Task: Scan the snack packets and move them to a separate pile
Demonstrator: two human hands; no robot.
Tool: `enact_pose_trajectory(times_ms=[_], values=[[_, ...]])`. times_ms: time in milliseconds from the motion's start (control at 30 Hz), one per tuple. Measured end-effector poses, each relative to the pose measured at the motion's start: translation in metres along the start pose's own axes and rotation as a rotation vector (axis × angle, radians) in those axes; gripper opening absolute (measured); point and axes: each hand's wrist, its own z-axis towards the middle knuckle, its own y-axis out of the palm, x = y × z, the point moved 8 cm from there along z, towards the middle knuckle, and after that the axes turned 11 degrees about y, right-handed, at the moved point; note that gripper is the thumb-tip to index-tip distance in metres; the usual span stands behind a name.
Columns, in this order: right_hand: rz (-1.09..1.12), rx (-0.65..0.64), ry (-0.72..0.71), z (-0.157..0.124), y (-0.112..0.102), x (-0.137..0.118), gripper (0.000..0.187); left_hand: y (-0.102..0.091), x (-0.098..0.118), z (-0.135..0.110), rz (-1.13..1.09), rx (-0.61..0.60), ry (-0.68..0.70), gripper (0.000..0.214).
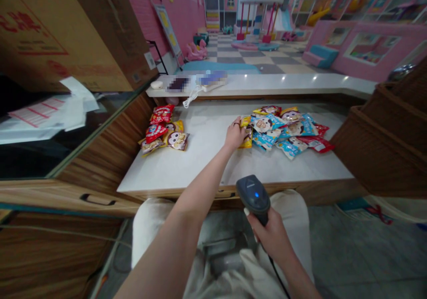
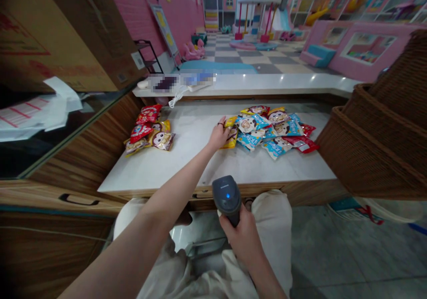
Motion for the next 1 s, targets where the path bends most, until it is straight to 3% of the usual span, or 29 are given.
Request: enact_pose_trajectory(times_ms=[67, 167, 267, 367, 500, 600, 767, 1000], values=[[0.003, 0.003, 0.021, 0.001, -0.003, 0.003, 0.028, 0.011, 0.0, 0.0, 0.064, -0.086, 0.004, 0.069], [0.008, -0.016, 0.036, 0.001, -0.002, 0.004, 0.028, -0.002, 0.004, -0.01, 0.114, -0.087, 0.083, 0.069], [0.02, -0.054, 0.034, -0.001, 0.003, 0.001, 0.03, -0.041, 0.001, -0.036, 0.166, -0.028, 0.178, 0.067], [0.025, -0.077, 0.015, -0.004, 0.011, -0.005, 0.032, -0.09, -0.019, -0.072, 0.285, 0.03, 0.194, 0.065], [0.011, -0.099, -0.012, -0.007, 0.02, -0.015, 0.03, -0.158, -0.065, -0.114, 0.5, 0.149, -0.006, 0.069], [0.004, -0.12, -0.027, -0.009, 0.026, -0.023, 0.028, -0.191, -0.091, -0.129, 0.563, 0.217, -0.134, 0.072], [-0.008, -0.128, -0.04, -0.012, 0.027, -0.029, 0.026, -0.202, -0.102, -0.128, 0.438, 0.28, -0.15, 0.072], [-0.027, -0.098, -0.07, -0.013, 0.024, -0.026, 0.03, -0.186, -0.082, -0.139, 0.142, 0.274, -0.1, 0.052]])
